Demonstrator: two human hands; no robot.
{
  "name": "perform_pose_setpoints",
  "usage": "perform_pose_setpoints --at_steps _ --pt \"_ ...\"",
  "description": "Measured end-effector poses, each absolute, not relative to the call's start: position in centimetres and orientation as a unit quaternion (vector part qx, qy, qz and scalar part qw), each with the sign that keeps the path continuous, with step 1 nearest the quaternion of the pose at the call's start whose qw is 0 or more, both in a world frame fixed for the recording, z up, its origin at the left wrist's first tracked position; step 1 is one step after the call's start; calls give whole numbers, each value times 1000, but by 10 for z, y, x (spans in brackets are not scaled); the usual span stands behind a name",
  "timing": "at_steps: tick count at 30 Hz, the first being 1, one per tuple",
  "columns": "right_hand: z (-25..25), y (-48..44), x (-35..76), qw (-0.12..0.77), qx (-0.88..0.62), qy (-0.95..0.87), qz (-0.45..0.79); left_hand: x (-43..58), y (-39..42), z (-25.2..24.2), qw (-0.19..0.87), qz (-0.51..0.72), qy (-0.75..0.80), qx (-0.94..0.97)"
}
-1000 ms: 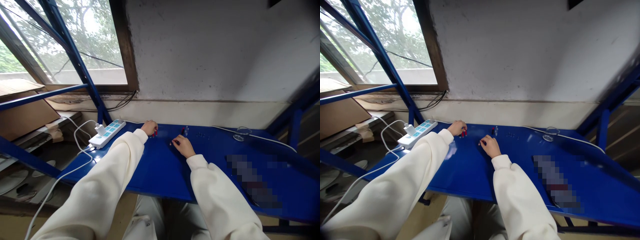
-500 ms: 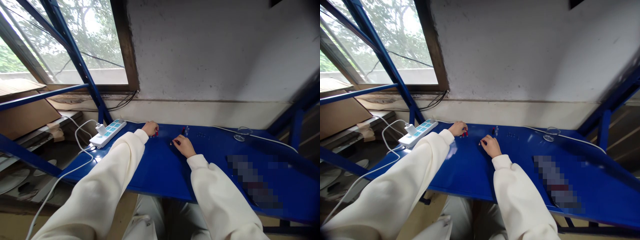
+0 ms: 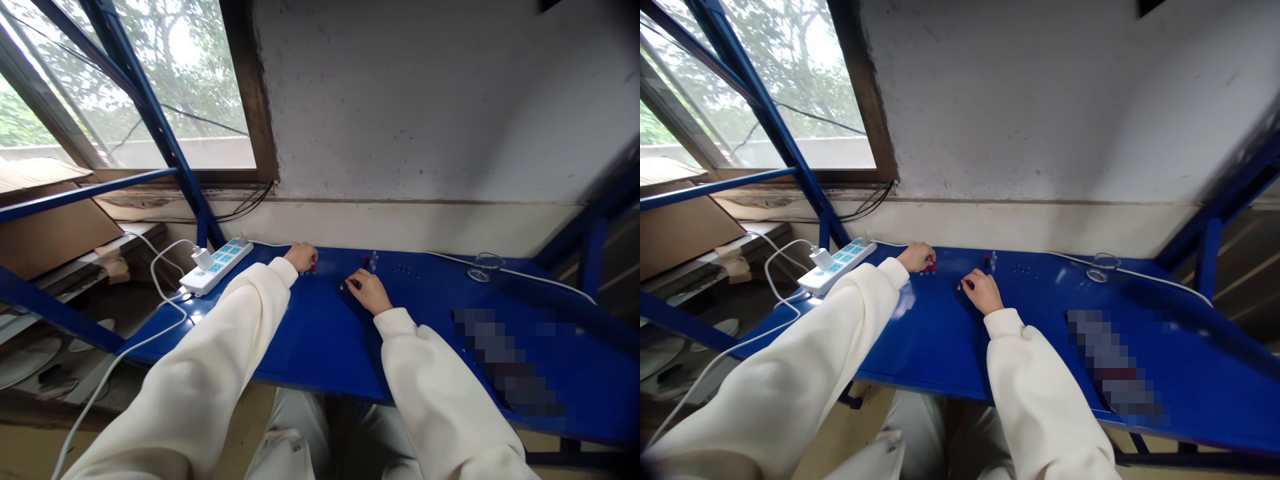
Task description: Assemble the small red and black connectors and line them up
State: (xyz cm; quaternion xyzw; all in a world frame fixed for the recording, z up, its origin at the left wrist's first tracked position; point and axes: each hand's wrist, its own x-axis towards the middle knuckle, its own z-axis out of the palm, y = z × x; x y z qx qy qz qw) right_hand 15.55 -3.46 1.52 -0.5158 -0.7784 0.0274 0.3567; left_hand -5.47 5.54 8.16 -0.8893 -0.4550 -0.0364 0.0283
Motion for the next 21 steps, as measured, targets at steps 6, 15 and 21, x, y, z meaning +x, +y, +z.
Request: perform_pose_setpoints --at_steps 6,15,21 --pt "18 -37 155 360 -520 -774 32 -53 54 82 17 -39 -458 -888" --pt "14 -34 159 329 -563 -758 14 -55 53 82 17 -54 -457 -888" --pt "15 -36 161 295 -627 -721 -13 -31 29 92 48 -176 -383 -906"
